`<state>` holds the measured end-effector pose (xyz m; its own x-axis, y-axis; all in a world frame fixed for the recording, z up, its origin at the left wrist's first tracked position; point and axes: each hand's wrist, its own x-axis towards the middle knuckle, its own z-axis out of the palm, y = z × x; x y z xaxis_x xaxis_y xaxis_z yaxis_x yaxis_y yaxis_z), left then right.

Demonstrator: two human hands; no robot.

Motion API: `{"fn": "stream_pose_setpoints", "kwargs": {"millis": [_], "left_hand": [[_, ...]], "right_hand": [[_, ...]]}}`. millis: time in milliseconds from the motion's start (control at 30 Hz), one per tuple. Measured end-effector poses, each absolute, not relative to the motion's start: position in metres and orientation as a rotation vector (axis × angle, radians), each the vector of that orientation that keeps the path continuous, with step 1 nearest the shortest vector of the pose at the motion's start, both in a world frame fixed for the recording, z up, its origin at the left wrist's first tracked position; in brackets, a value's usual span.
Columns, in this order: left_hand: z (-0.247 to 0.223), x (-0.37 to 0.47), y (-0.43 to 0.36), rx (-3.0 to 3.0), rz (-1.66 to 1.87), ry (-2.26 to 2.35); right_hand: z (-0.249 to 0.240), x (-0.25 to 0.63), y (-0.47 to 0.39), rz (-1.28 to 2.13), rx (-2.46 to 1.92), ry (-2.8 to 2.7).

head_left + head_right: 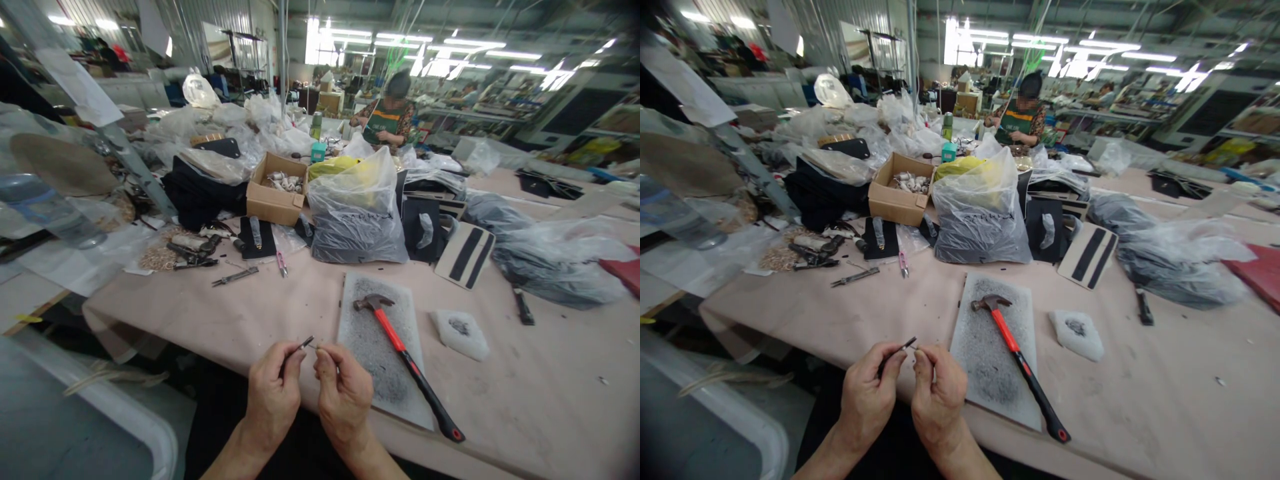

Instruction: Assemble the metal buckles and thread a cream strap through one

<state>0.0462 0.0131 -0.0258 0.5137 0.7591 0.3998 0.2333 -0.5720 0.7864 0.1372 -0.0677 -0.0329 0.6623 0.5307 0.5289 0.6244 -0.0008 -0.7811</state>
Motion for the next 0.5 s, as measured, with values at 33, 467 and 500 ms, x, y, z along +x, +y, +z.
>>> {"fn": "stream_pose_setpoints", "kwargs": {"millis": [33,467,500], "left_hand": [[-0.0256,0.0463,0.0129,2.077,0.997,0.805],[-0.0270,0.0435,0.0075,2.022,0.868,0.924],[-0.0275,0.0432,0.0072,2.015,0.845,0.933]], "right_hand": [[-0.0319,0.1369,-0.0672,-0.102,-1.652,-0.969],[-0.0328,0.1380,-0.0686,0.164,-1.694,-0.908],[-0.0332,0.1384,-0.0691,0.195,-1.681,-0.889]]}}
